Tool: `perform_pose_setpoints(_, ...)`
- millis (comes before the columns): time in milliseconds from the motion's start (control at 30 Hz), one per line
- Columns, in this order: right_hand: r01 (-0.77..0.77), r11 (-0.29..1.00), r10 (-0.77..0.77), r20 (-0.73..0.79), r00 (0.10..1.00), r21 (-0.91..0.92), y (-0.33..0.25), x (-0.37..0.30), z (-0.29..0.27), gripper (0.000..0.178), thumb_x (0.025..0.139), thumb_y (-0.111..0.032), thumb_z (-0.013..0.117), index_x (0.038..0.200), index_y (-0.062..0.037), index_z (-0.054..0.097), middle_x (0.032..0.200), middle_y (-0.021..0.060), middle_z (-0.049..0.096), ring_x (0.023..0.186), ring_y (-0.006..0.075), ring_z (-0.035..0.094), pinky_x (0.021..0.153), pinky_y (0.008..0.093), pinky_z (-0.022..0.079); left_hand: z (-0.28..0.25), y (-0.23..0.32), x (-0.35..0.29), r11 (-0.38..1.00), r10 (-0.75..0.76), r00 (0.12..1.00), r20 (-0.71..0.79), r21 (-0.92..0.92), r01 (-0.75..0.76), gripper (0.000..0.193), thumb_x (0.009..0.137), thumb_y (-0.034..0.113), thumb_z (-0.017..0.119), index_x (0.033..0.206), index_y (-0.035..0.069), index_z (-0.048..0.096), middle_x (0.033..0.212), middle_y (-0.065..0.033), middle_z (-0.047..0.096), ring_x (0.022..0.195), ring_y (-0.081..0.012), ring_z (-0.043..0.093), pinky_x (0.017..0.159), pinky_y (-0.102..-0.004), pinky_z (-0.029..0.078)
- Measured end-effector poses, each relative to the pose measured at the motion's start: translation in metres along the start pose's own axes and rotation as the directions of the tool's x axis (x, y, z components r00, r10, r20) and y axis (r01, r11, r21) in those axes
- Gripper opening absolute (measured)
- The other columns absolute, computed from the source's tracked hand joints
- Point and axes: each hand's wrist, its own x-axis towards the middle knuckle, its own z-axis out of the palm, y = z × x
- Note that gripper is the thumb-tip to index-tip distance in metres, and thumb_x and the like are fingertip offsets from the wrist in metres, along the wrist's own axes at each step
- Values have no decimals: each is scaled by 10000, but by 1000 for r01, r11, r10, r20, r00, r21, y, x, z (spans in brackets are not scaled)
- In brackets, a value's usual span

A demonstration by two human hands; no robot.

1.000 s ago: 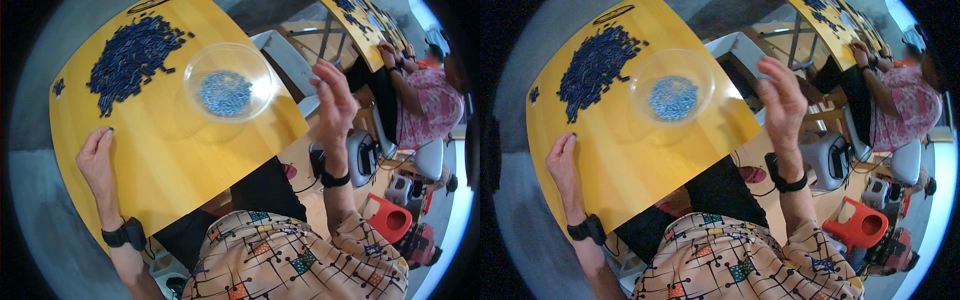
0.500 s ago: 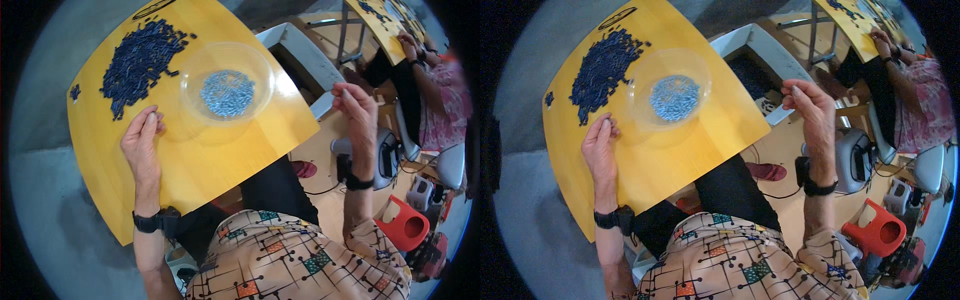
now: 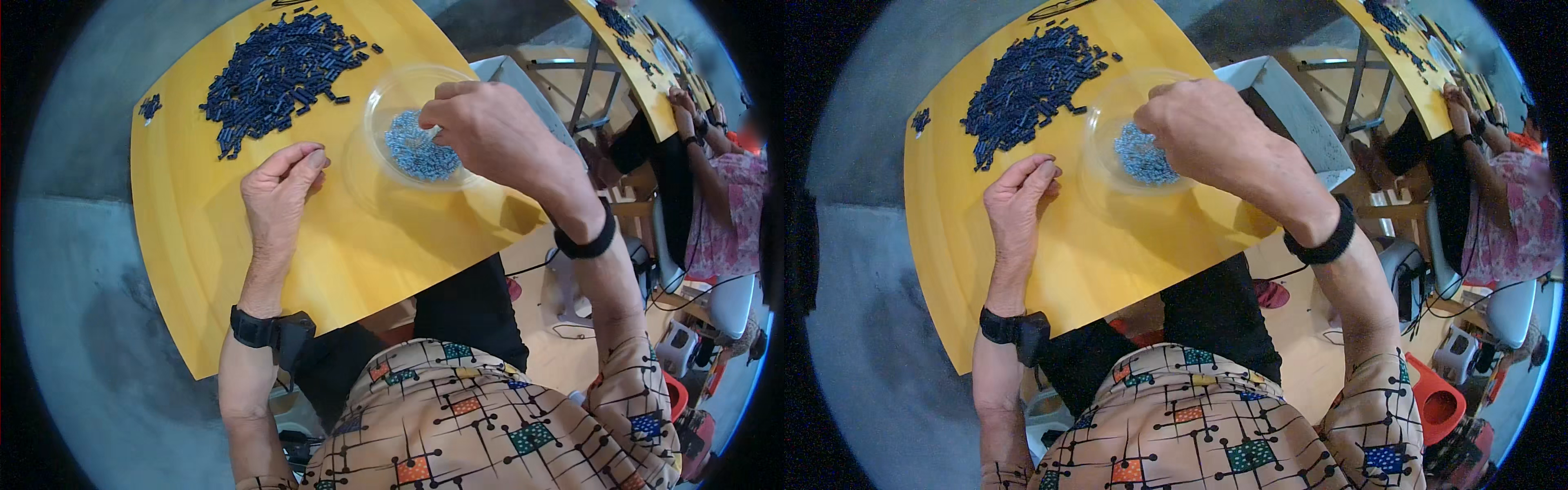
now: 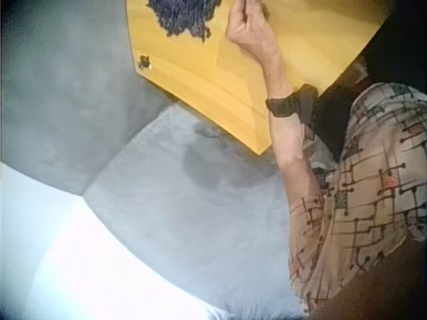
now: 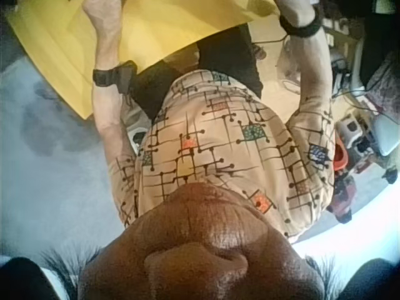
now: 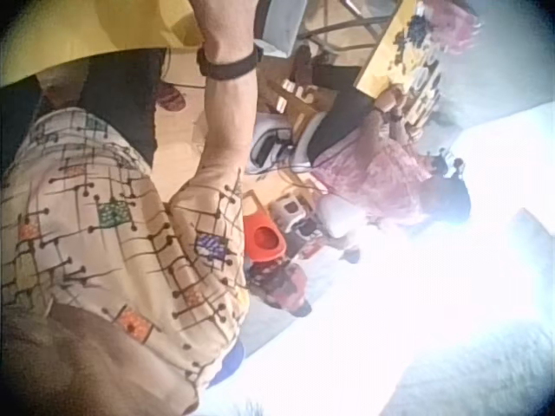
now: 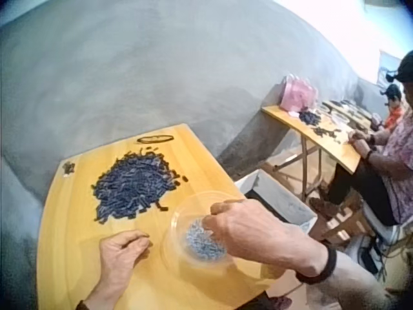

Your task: Assembling small blue plastic components into black housings at a workshop table.

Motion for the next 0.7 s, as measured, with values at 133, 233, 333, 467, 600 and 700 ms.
perform_pose_setpoints(133,-3,996,15,138,990,-88,0,16,22,110,735,-38,548,817,-7,614,811,160,626,779,326,627,678,402,503,1,-2,1,999,34,999,16,6,-35,169,815,97,663,950,-5,658,787,-54,661,647,-86,590,598,-206,486)
perform_pose_setpoints(233,-28,998,36,155,987,-52,-2,19,25,110,742,-52,553,824,3,603,816,167,621,769,336,622,673,413,498,1,-5,2,997,55,998,36,49,-57,137,806,81,668,914,-3,671,752,-39,656,614,-69,569,564,-192,464)
perform_pose_setpoints(333,-37,999,40,214,976,-17,-3,18,23,98,744,-60,568,811,5,596,826,175,618,755,348,617,667,423,492,0,-4,3,998,57,997,52,11,-57,137,804,76,668,916,-2,671,746,-35,653,600,-65,560,549,-187,450)
perform_pose_setpoints(467,-92,994,101,182,978,-59,-4,18,24,90,736,-67,591,788,7,592,807,174,617,753,349,616,661,424,489,-1,-5,4,998,65,996,58,-26,-63,137,812,74,657,921,-9,668,736,-36,651,588,-67,554,538,-195,449)
perform_pose_setpoints(600,-92,996,90,225,970,2,-5,19,24,114,724,-100,653,747,-10,586,783,125,618,751,315,604,652,390,468,1,-1,4,999,42,998,37,-15,-41,142,816,80,653,927,-7,668,746,-42,657,595,-74,566,549,-201,467)
perform_pose_setpoints(700,-51,999,48,248,968,6,4,19,29,76,737,-92,607,748,-18,593,751,144,624,721,334,610,632,397,480,2,-3,6,999,44,998,54,-28,-43,150,820,92,652,933,-4,668,760,-49,664,610,-76,581,568,-204,487)
